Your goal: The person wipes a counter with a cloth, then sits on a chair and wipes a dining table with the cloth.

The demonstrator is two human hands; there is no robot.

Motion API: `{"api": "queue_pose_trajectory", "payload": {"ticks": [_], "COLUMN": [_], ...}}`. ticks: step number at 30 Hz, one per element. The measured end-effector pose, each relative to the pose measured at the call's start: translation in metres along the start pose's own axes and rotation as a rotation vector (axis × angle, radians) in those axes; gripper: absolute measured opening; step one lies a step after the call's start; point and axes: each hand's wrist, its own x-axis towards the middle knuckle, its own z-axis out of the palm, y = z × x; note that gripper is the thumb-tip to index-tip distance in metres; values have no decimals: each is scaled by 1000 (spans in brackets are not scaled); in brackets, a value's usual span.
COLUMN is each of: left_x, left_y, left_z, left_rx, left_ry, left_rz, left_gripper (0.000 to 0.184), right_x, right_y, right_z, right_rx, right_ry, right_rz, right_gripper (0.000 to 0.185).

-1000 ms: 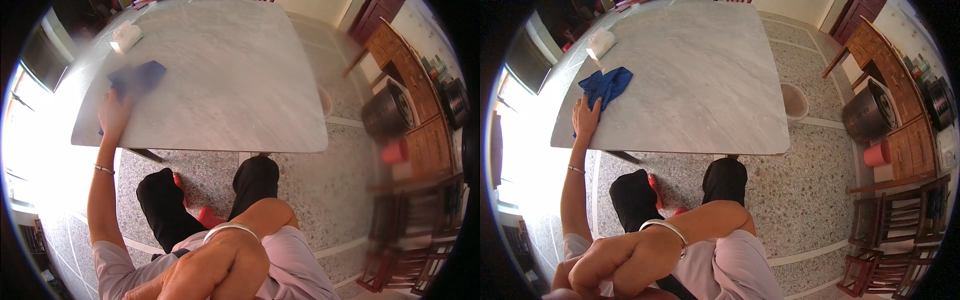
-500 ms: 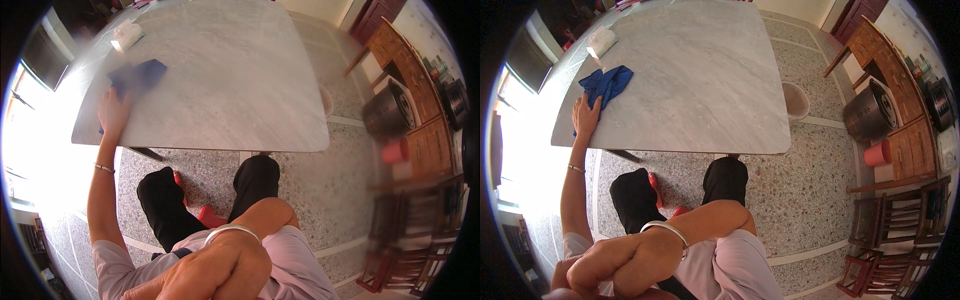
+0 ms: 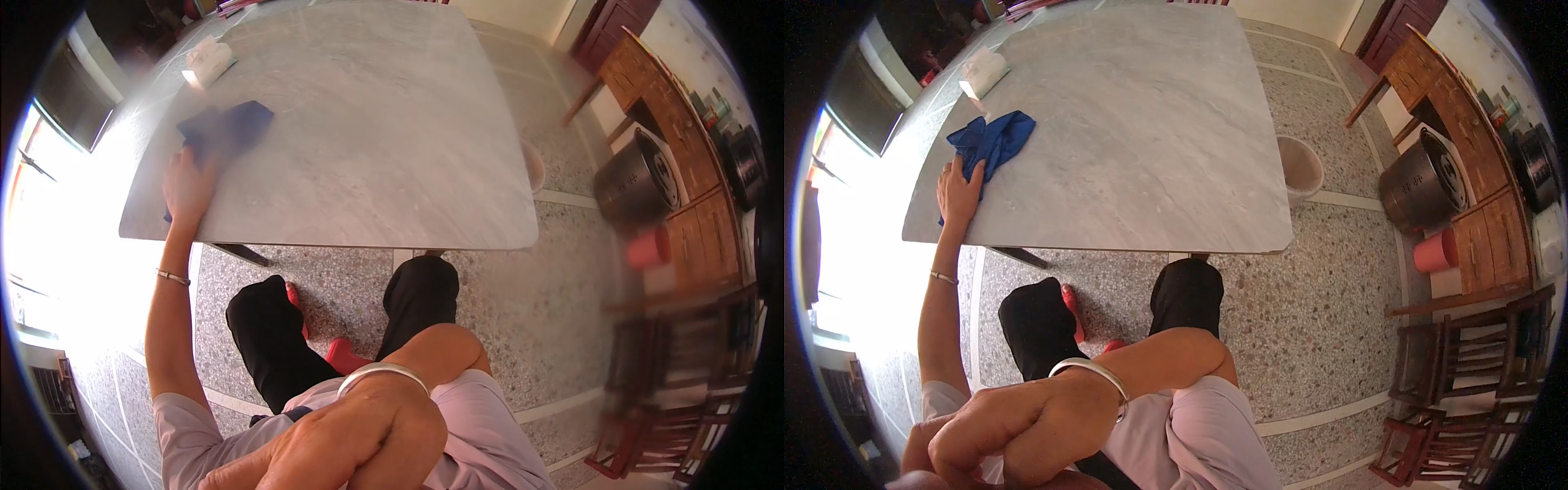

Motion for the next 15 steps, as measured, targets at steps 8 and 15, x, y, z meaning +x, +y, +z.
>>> {"api": "queue_pose_trajectory", "payload": {"ticks": [8, 15], "left_x": [-1, -1], "left_y": [-1, -6], "left_z": [-1, 8], "left_rx": [-12, -6], "left_ry": [7, 59], "left_rz": [8, 30], "left_gripper": [56, 53], "right_x": [13, 11], "right_y": [-24, 41], "right_z": [2, 13], "right_rx": [-65, -26], "right_ry": [-105, 151], "right_rz": [122, -754], "right_gripper": [9, 16]}}
